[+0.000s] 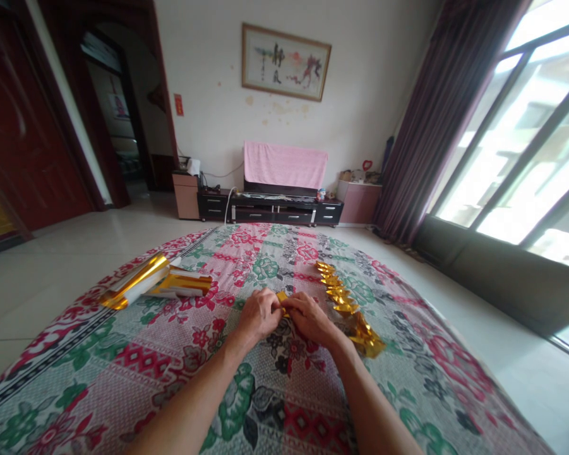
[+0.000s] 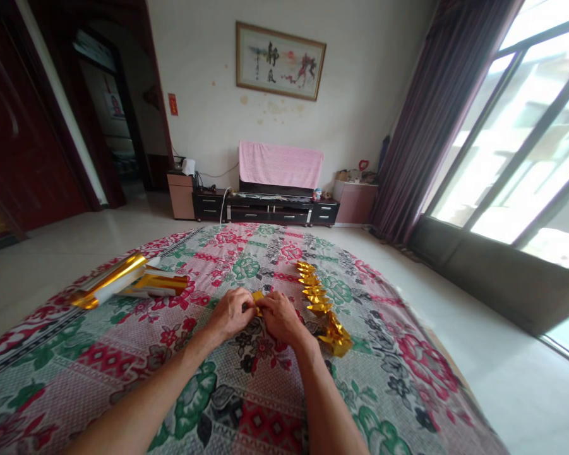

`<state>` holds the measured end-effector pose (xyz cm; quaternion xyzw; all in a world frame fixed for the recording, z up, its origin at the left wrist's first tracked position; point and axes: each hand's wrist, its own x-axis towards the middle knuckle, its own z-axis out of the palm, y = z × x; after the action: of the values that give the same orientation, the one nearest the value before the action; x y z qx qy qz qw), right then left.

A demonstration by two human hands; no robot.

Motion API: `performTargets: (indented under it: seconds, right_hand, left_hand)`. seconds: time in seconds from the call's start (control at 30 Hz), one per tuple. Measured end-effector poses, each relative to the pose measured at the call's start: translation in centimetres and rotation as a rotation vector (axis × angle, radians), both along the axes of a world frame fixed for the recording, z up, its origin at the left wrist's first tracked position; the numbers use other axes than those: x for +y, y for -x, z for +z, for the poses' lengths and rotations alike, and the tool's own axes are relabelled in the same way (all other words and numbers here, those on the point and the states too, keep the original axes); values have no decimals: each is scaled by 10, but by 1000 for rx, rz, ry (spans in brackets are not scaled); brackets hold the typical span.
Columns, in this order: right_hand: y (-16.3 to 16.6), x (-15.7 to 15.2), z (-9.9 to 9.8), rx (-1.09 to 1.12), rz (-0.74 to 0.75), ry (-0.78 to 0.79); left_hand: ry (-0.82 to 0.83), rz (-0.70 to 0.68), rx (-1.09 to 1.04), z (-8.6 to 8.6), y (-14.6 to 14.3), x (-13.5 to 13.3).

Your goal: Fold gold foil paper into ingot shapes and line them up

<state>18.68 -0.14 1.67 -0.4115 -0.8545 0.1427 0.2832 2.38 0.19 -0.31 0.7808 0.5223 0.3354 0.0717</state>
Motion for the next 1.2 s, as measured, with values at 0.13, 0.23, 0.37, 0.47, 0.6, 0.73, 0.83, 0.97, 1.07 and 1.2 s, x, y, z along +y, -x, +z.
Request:
performTargets:
  seconds: [0.13, 0.23, 0.37, 0.47, 0.6, 0.73, 0.83, 0.97, 1.07, 1.2]
  right_hand:
    - [0, 1, -2, -6, -4, -18]
    - [-1, 2, -3, 2, -7, -20]
    - [0, 2, -4, 14, -23, -19]
    - [-1, 1, -4, 15, -19, -20]
    - [-2, 2, -3, 18, -9, -9]
    - [-2, 1, -2, 30, -5, -5]
    - [-2, -1, 1, 41, 1, -10]
    - [-1, -1, 2, 34, -1, -24]
    - [-1, 0, -1, 31, -7, -34]
    - [-2, 1, -3, 31, -9, -34]
  left_hand:
    - [-3, 3, -5, -3, 0, 1]
    - [-1, 3, -7, -4, 0, 3]
    - [0, -2, -9, -4, 0, 3]
    - [1, -1, -8, -3, 0, 2]
    - [6, 0, -7, -1, 0, 1]
    - [0, 0, -11, 0, 0, -1]
    - [2, -1, -11, -1, 0, -1]
    - [-3, 2, -4, -1, 0, -1]
    - [-15, 8, 8, -1, -1, -1]
    - [-22, 11, 13, -1, -1, -1]
